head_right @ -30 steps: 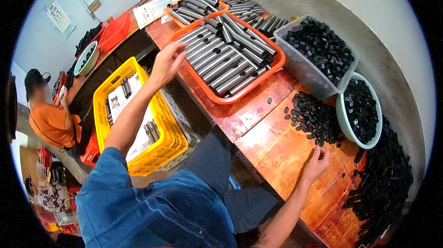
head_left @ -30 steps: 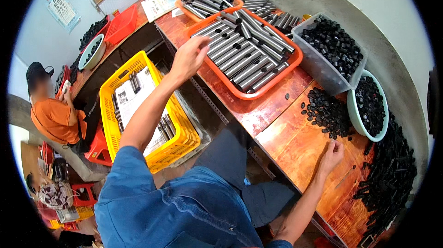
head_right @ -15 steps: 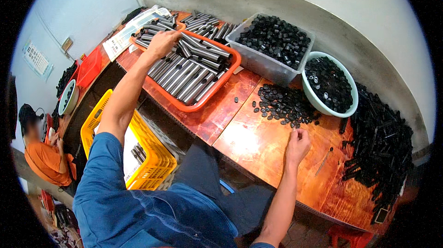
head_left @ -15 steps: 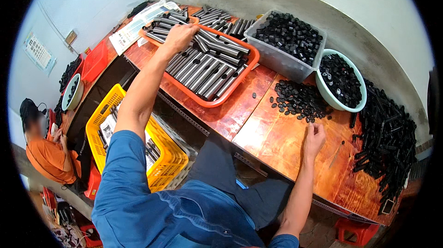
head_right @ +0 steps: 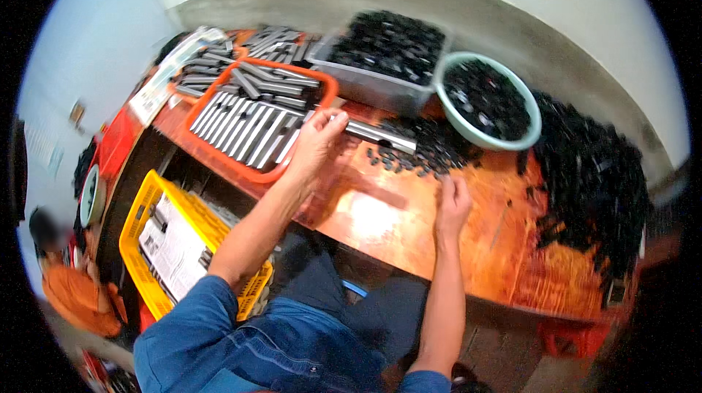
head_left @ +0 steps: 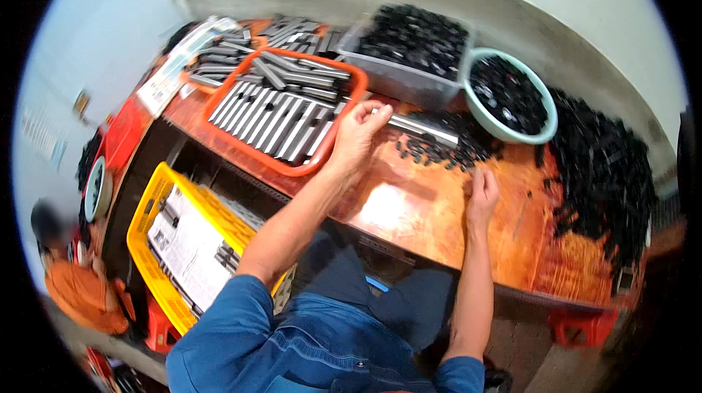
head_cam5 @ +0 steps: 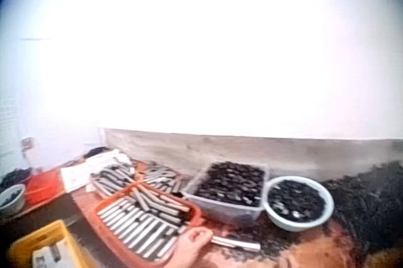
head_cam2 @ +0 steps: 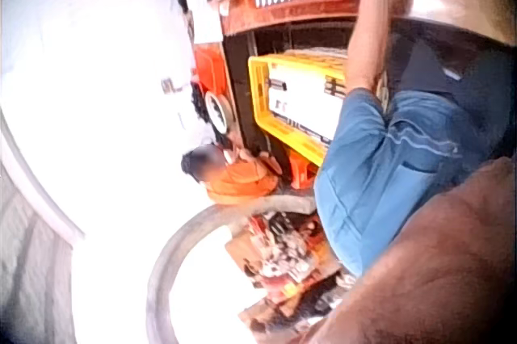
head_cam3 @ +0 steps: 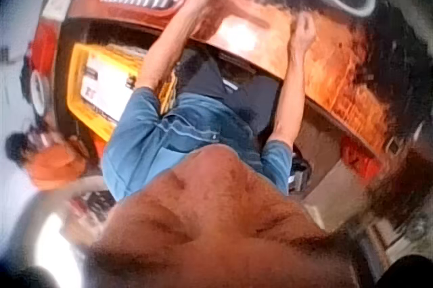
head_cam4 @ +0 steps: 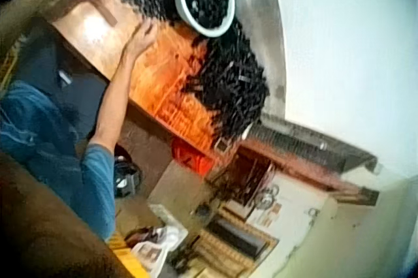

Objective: The person assembles metal rods with black plastic components at a workbench. They pick up a rod, attach a plastic piece, and place the assembled unit into a yellow basket. The process is repeated with multiple rods and components.

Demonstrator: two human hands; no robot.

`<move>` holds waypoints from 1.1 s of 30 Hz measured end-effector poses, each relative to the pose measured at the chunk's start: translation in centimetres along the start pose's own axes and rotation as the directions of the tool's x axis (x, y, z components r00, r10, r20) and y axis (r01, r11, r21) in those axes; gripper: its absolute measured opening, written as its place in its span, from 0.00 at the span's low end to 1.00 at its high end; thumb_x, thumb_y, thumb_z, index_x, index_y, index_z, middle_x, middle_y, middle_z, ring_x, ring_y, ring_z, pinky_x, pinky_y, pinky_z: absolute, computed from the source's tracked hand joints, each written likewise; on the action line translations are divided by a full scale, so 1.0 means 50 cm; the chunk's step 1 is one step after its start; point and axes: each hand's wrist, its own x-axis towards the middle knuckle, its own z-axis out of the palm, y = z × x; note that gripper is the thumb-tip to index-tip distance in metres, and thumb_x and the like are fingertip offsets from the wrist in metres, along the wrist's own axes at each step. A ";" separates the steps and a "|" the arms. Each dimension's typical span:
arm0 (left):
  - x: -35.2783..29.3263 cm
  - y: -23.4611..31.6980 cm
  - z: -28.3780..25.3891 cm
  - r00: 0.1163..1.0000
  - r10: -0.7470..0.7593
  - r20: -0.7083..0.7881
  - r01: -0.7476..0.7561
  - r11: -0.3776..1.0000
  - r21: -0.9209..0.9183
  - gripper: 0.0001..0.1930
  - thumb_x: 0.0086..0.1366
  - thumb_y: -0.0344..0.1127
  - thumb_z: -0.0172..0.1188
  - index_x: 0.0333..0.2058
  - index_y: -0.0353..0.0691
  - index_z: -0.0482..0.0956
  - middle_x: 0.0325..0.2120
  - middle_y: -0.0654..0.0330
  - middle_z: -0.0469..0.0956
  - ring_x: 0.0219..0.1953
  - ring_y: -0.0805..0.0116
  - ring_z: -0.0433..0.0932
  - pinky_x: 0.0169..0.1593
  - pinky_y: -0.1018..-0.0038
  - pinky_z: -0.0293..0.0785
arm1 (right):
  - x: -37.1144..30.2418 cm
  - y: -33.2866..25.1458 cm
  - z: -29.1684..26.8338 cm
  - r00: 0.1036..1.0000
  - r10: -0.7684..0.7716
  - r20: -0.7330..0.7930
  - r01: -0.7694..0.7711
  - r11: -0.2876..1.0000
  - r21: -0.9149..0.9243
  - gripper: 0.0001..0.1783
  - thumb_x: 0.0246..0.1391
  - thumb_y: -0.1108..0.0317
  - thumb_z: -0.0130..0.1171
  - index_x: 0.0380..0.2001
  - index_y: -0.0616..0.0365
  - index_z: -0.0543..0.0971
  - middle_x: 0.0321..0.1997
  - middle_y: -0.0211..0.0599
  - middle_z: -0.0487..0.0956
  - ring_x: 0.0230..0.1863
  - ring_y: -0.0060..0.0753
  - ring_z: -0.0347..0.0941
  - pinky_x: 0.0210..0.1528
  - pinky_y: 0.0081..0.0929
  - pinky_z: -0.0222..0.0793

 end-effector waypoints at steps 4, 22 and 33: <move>-0.020 -0.157 0.031 0.965 -0.260 0.032 0.259 0.933 -0.251 0.11 0.69 0.36 0.64 0.44 0.39 0.74 0.42 0.56 0.79 0.44 0.62 0.82 0.51 0.70 0.84 | -0.005 -0.027 0.002 0.990 -0.074 0.117 0.046 0.973 0.226 0.23 0.69 0.53 0.53 0.52 0.63 0.77 0.33 0.29 0.77 0.25 0.13 0.64 0.25 0.14 0.59; -0.030 -0.183 0.059 0.806 -0.528 0.267 0.430 0.832 0.350 0.14 0.68 0.31 0.62 0.49 0.37 0.71 0.30 0.59 0.78 0.30 0.71 0.80 0.37 0.69 0.83 | 0.008 -0.041 -0.017 0.991 0.052 0.127 -0.082 0.967 0.242 0.12 0.57 0.64 0.67 0.40 0.60 0.80 0.31 0.27 0.79 0.32 0.16 0.73 0.35 0.16 0.67; 0.021 -0.247 0.117 0.768 -0.512 0.385 0.469 0.859 0.206 0.16 0.74 0.41 0.54 0.49 0.33 0.72 0.29 0.61 0.76 0.23 0.74 0.76 0.27 0.79 0.76 | 0.009 -0.044 -0.015 0.995 0.095 -0.014 -0.089 0.969 0.231 0.10 0.62 0.64 0.62 0.40 0.60 0.78 0.30 0.26 0.78 0.28 0.13 0.71 0.29 0.16 0.66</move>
